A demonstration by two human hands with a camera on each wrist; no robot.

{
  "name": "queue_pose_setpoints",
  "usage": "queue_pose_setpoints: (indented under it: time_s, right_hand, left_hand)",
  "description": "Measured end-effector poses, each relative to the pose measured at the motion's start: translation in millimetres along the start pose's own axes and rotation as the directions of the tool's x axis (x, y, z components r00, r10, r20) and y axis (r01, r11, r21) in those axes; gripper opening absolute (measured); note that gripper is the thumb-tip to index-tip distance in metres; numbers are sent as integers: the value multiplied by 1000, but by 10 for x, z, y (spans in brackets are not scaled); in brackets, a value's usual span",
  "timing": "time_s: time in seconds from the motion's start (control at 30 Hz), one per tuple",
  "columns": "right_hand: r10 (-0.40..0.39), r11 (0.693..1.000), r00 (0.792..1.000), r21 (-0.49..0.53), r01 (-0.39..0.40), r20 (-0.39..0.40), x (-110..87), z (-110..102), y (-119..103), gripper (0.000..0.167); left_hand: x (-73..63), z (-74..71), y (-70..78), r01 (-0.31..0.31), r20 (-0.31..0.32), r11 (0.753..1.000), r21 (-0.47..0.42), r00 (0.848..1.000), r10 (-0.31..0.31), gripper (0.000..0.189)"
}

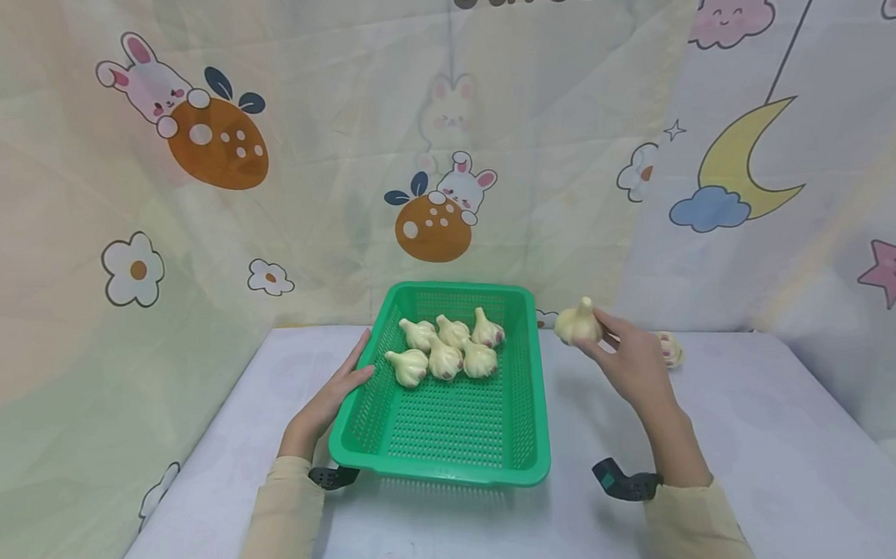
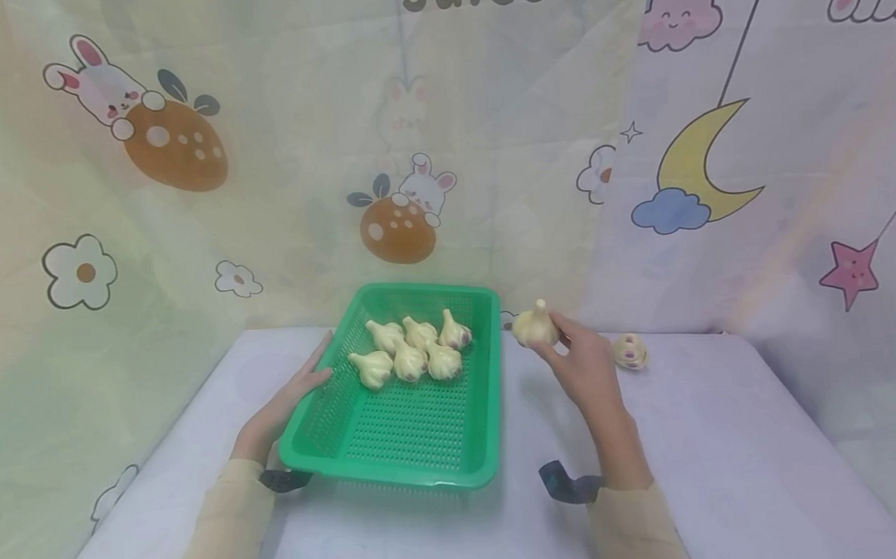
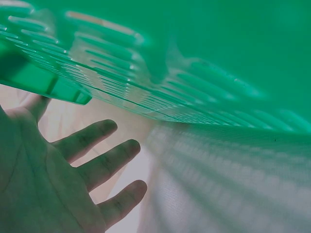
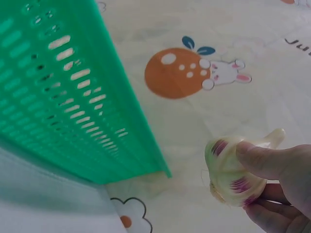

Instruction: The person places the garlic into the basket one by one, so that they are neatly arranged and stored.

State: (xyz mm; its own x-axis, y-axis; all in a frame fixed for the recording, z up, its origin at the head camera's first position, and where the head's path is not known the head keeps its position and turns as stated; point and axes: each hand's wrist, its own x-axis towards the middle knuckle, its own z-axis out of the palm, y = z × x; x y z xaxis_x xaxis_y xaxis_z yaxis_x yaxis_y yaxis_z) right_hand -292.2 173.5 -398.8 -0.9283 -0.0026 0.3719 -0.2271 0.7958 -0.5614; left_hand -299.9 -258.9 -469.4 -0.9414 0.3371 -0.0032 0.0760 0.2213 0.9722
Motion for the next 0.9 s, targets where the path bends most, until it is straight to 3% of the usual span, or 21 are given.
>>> queue_pose_setpoints:
  time_s: [0.57,0.9]
  right_hand:
    - [-177,984,983,22,178,-46,-96,-16,-326,57]
    - [-296,955,955,29,296,-14,-215,50,-634,59]
  left_hand:
    - [-9,12,13,-7,2,1000,-4,1000,7,63]
    - [-6,6,10,3,-3,1000,0,1000,-3,63]
